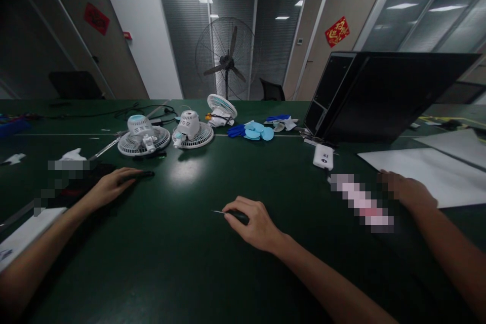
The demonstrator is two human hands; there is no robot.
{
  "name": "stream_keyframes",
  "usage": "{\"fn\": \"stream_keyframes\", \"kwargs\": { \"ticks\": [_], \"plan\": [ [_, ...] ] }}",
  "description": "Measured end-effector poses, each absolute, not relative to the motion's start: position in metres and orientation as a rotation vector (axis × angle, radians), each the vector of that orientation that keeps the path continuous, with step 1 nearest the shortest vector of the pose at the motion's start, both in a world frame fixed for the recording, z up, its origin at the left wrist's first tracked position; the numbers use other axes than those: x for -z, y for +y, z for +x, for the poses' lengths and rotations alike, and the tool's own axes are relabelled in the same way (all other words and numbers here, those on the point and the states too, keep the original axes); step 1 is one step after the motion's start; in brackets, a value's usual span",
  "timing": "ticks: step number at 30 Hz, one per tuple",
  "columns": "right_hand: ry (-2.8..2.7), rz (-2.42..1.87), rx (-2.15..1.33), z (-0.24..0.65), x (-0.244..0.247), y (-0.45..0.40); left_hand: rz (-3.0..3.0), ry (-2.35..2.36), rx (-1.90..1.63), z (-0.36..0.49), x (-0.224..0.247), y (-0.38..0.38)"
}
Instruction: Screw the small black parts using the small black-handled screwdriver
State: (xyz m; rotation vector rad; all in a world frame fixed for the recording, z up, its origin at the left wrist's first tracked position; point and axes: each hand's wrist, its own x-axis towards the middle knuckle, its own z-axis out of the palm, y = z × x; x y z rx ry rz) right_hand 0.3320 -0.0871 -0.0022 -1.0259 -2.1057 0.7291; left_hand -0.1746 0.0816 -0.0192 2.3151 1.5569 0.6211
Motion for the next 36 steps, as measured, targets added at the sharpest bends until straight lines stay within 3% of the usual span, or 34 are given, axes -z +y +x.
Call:
{"fn": "stream_keyframes", "kwargs": {
  "ticks": [21,30,36],
  "plan": [
    [-2.111,-1.037,-0.74,0.333,0.004,-0.087,2.394,1.681,-0.456,-0.185,0.009,0.081],
    [-2.118,-1.034,-0.745,0.333,0.005,-0.087,2.085,1.855,-0.829,-0.157,0.004,0.067],
    [-2.125,-1.046,-0.753,0.332,0.003,-0.087,2.144,1.769,-0.872,-0.145,0.008,0.069]
  ]
}}
